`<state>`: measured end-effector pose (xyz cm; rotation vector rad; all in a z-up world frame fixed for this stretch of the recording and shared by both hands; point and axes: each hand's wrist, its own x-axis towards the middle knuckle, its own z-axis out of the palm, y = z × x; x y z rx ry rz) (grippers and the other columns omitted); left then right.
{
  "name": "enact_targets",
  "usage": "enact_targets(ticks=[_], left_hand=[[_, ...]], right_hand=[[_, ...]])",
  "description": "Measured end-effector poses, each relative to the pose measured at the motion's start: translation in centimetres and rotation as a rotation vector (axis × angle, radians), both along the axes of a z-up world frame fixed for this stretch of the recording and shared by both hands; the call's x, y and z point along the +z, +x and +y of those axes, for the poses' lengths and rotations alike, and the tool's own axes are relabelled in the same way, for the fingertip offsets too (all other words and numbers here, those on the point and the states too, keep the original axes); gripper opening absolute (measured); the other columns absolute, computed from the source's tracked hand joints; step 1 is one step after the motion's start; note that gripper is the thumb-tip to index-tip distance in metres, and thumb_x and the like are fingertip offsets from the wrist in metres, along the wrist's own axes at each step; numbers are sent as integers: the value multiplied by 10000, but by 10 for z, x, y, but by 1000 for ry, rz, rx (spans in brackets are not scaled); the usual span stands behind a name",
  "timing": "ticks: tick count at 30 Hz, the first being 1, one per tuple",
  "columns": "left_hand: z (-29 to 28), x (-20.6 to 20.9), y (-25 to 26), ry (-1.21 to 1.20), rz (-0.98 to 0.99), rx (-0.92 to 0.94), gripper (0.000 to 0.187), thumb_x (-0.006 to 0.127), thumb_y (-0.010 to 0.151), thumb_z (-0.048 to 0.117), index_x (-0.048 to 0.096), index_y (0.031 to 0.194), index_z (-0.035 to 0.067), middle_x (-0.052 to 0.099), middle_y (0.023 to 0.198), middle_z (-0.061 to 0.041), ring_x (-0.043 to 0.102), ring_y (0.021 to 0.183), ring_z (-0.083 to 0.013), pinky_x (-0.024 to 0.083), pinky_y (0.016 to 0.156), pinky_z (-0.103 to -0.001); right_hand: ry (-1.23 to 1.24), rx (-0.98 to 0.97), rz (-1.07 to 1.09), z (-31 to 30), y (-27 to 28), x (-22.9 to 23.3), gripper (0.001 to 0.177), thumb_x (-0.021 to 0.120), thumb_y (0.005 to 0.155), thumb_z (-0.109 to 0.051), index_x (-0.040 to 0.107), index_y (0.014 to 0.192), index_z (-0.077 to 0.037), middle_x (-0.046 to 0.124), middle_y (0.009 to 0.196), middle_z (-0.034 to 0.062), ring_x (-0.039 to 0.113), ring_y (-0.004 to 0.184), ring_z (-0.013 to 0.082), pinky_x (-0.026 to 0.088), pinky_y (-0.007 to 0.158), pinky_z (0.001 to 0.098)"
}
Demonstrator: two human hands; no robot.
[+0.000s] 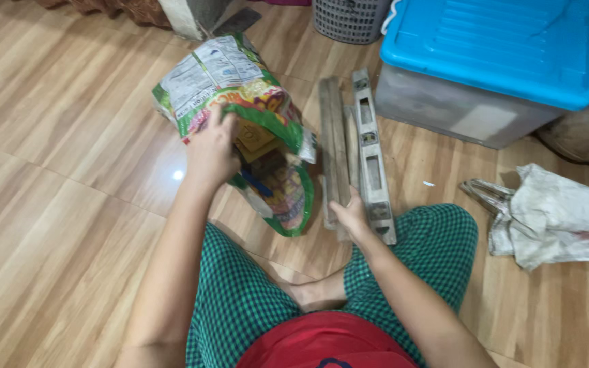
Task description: The person sits on the floor and empties the contents of a large rice sack onto the floor. They then proceed to pick up and inspect various tools and hardware items, including pliers, metal rods, and a level, placing them into a pile.
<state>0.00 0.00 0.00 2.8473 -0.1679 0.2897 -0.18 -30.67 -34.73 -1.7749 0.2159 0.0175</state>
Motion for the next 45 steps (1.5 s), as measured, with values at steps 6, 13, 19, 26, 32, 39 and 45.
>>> enact_targets(ticks=[6, 13, 19, 26, 32, 39, 45], left_hand=[[5, 2, -4, -82, -130, -64, 536, 669, 694, -67, 587, 1215, 30, 475, 1456, -120, 684, 892, -430, 547, 702, -517], [5, 5, 7, -130, -118, -89, 457, 649, 690, -86, 578, 1132, 3, 455, 1491, -134, 677, 907, -439, 547, 716, -512], [11, 6, 1, -132, -141, -153, 435, 714, 603, -35, 581, 1015, 10, 466, 1454, -134, 672, 943, -445, 545, 728, -511], [22, 6, 16, -166, -143, -111, 302, 687, 774, -51, 578, 1049, 5, 450, 1503, -149, 680, 936, -433, 542, 732, -505], [13, 7, 25, -163, -171, -143, 549, 648, 622, -77, 577, 1163, -14, 442, 1460, -162, 675, 906, -451, 537, 720, -517], [9, 8, 13, -149, -78, -94, 384, 681, 711, -40, 589, 1077, 29, 435, 1509, -119, 683, 871, -426, 535, 713, -518], [9, 12, 15, -150, -96, -57, 384, 679, 776, -28, 615, 1143, 64, 484, 1433, -114, 673, 920, -417, 533, 706, -520]], right_hand=[[-478, -85, -32, 15, 10, 35, 1002, 885, 669, -101, 335, 1503, -18, 551, 1282, 290, 524, 1207, 437, 455, 1040, 541], [-608, 240, -671, 82, -37, 108, 487, 684, 799, 19, 618, 1269, -92, 581, 1353, 106, 553, 1337, 330, 379, 1209, 510], [-854, 659, -423, 193, 54, 178, 340, 644, 940, -326, 656, 1278, -285, 224, 1633, 238, 214, 1502, 457, 269, 1220, 585], [-901, 665, 156, 210, 86, 180, 867, 560, 962, -354, 73, 1605, -35, -29, 1716, 103, 40, 1551, 373, 226, 1146, 715], [-773, 636, -368, 117, 11, 200, 750, 732, 857, -241, 408, 1447, 89, 318, 1590, 233, 405, 1417, 393, 390, 1157, 434], [-306, 108, -511, 24, -41, 261, 242, 725, 896, -76, 765, 1134, -90, 739, 1207, 120, 734, 1062, 196, 588, 821, 282], [-221, 2, -515, -42, -45, 279, 220, 735, 871, 15, 787, 1064, -76, 726, 1126, 76, 667, 875, 134, 553, 709, 240]])
